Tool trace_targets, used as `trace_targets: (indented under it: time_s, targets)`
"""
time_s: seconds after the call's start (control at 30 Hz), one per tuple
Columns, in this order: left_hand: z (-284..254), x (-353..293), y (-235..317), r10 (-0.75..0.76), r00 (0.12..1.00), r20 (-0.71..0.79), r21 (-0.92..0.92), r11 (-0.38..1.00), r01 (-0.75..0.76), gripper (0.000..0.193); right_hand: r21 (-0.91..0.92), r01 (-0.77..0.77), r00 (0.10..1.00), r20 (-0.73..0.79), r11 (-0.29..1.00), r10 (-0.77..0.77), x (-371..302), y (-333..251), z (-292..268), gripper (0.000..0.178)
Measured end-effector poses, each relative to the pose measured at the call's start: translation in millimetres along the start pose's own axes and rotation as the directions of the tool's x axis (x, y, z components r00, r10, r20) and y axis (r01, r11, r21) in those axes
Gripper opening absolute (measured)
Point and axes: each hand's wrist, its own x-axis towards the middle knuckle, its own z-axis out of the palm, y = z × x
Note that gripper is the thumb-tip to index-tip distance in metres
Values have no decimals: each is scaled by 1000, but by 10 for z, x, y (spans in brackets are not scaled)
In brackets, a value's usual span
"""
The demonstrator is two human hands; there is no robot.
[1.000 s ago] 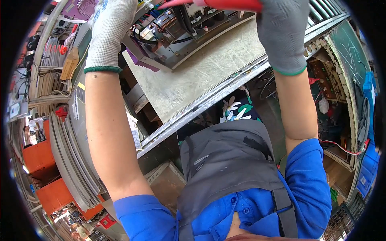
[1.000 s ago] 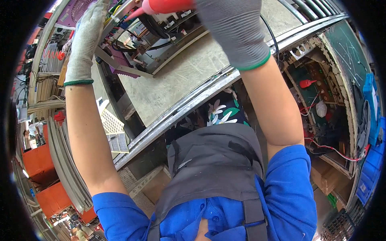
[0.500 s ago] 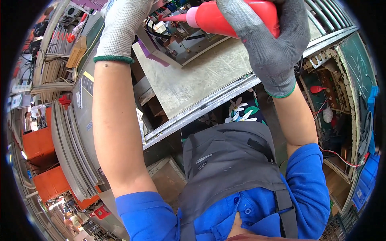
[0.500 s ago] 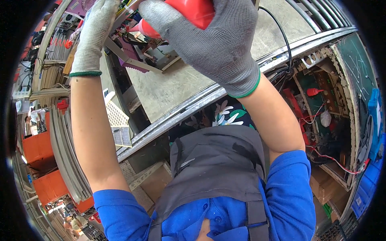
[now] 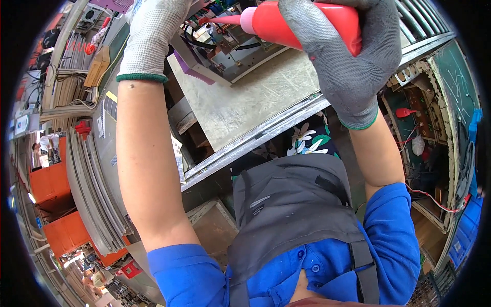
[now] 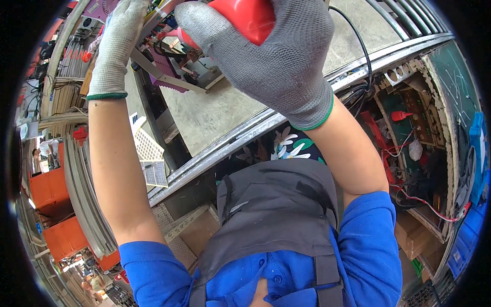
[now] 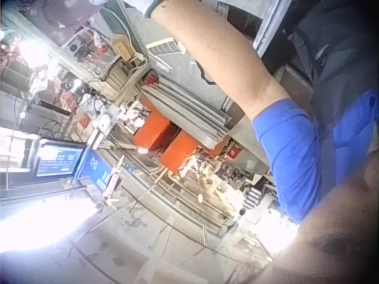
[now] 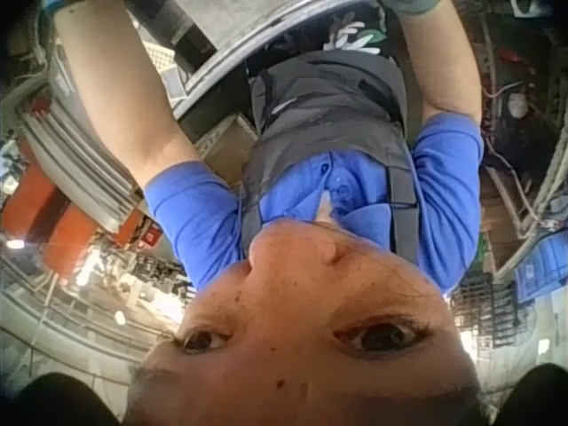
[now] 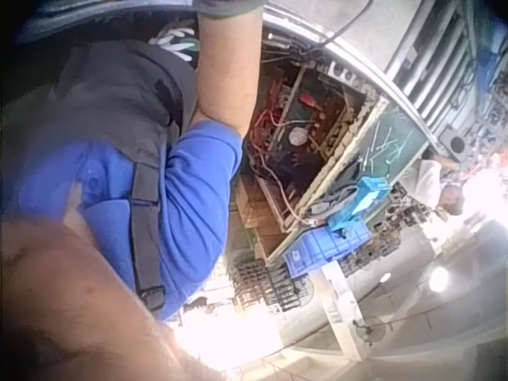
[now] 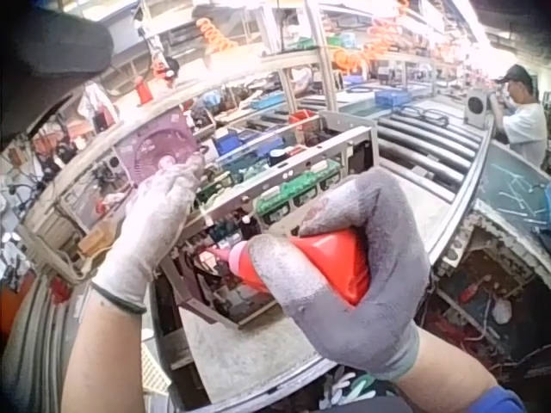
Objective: Assembling and labeling internal components of an electronic chassis, including applying sealant and attaching identification labels.
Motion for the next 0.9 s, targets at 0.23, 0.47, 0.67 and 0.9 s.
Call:
trace_targets:
  time_s: [0.23, 0.47, 0.67, 0.9]
  targets:
    - [17, 19, -9, -19, 1000, -17, -15, 1000, 19, 41, -450, -94, 982, 106, 888, 157, 32, -114, -93, 26]
    - [143, 34, -140, 95, 990, -108, 10, 995, -95, 41, -263, -228, 973, -24, 937, 230, -42, 76, -32, 26]
    - [69, -5, -51, 4, 1000, -30, -33, 999, -5, 42, -169, 6, 1000, -13, 986, -8, -23, -32, -12, 29]
    - [-100, -45, 118, -125, 987, 105, 12, 992, 124, 45, -431, -89, 989, 70, 898, 132, -104, -92, 94, 36]
